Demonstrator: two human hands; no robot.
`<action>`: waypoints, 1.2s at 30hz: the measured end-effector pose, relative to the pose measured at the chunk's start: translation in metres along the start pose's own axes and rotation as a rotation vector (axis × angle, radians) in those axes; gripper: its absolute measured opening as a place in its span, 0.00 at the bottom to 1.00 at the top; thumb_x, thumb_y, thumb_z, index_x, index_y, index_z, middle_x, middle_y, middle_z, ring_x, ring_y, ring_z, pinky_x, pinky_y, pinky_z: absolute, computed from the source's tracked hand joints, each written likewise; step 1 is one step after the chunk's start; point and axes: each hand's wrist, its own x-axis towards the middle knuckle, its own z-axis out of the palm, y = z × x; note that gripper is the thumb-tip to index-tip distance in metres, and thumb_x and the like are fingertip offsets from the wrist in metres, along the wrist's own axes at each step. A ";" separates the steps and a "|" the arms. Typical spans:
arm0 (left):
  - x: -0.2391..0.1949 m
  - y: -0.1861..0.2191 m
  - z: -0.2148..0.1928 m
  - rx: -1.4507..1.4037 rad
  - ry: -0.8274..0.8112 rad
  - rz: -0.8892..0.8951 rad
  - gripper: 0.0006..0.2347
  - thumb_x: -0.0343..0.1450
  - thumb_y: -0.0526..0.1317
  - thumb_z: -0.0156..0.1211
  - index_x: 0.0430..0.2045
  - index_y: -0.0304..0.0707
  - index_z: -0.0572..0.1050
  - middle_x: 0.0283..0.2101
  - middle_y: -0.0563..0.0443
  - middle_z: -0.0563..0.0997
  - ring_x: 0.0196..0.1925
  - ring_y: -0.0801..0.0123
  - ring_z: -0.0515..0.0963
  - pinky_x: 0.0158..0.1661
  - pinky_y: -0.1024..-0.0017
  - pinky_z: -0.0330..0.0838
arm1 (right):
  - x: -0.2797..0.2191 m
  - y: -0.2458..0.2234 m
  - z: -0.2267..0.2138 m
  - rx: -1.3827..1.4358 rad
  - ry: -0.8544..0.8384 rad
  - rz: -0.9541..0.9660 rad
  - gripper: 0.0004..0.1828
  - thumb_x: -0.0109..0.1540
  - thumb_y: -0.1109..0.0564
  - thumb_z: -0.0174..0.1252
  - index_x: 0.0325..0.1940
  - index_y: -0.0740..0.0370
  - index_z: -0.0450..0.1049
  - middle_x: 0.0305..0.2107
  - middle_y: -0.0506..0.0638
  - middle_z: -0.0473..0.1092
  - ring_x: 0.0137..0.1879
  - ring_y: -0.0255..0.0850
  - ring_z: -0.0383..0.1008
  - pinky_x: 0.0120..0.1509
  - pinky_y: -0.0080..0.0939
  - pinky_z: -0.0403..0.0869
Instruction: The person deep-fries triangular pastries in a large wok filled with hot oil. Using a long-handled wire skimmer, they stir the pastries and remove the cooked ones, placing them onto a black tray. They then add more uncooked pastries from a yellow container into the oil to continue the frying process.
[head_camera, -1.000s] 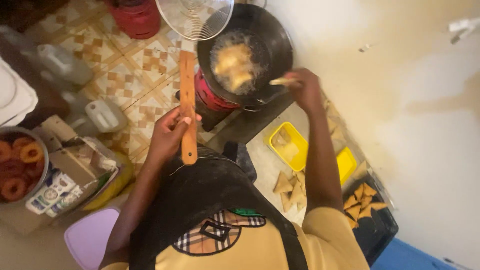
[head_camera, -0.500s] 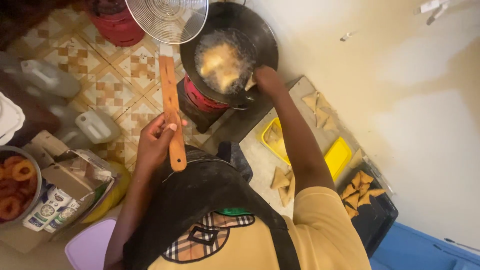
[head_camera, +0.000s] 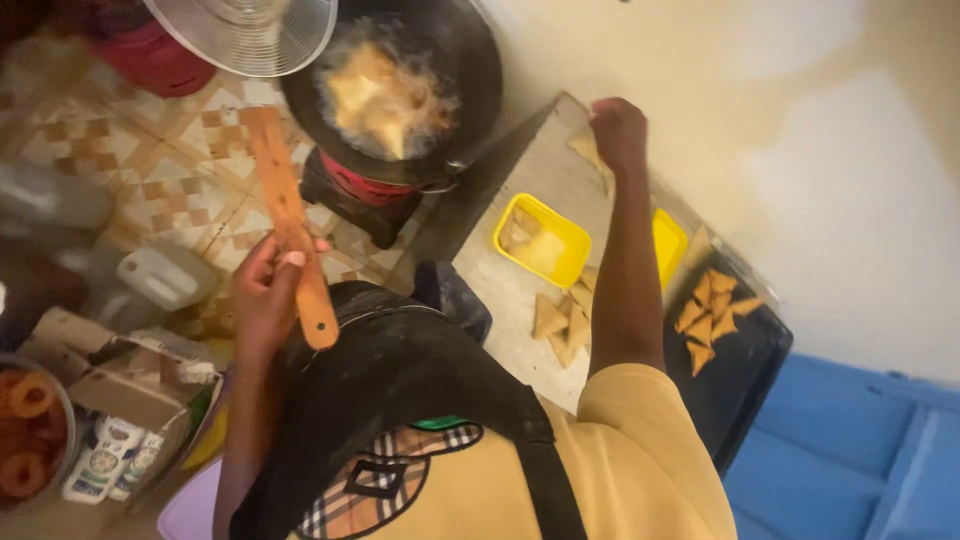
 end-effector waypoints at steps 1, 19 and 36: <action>0.002 -0.006 -0.002 0.002 -0.010 0.019 0.13 0.65 0.38 0.45 0.40 0.39 0.71 0.35 0.55 0.78 0.24 0.84 0.68 0.24 0.85 0.62 | -0.007 0.024 -0.008 -0.103 -0.024 0.226 0.08 0.49 0.56 0.54 0.31 0.51 0.77 0.29 0.44 0.74 0.37 0.36 0.74 0.43 0.35 0.69; 0.002 0.000 0.018 -0.138 -0.028 0.094 0.10 0.66 0.34 0.48 0.39 0.35 0.71 0.32 0.46 0.77 0.23 0.78 0.73 0.26 0.83 0.71 | -0.087 0.081 -0.002 -0.145 -0.194 0.612 0.29 0.48 0.55 0.59 0.54 0.50 0.66 0.48 0.53 0.64 0.57 0.51 0.64 0.63 0.47 0.62; 0.006 -0.014 0.007 -0.207 -0.072 0.177 0.15 0.67 0.33 0.48 0.48 0.30 0.66 0.33 0.41 0.77 0.25 0.78 0.73 0.28 0.82 0.70 | -0.088 0.084 0.020 0.621 0.317 0.649 0.07 0.55 0.64 0.50 0.28 0.51 0.64 0.16 0.46 0.61 0.17 0.34 0.59 0.17 0.31 0.61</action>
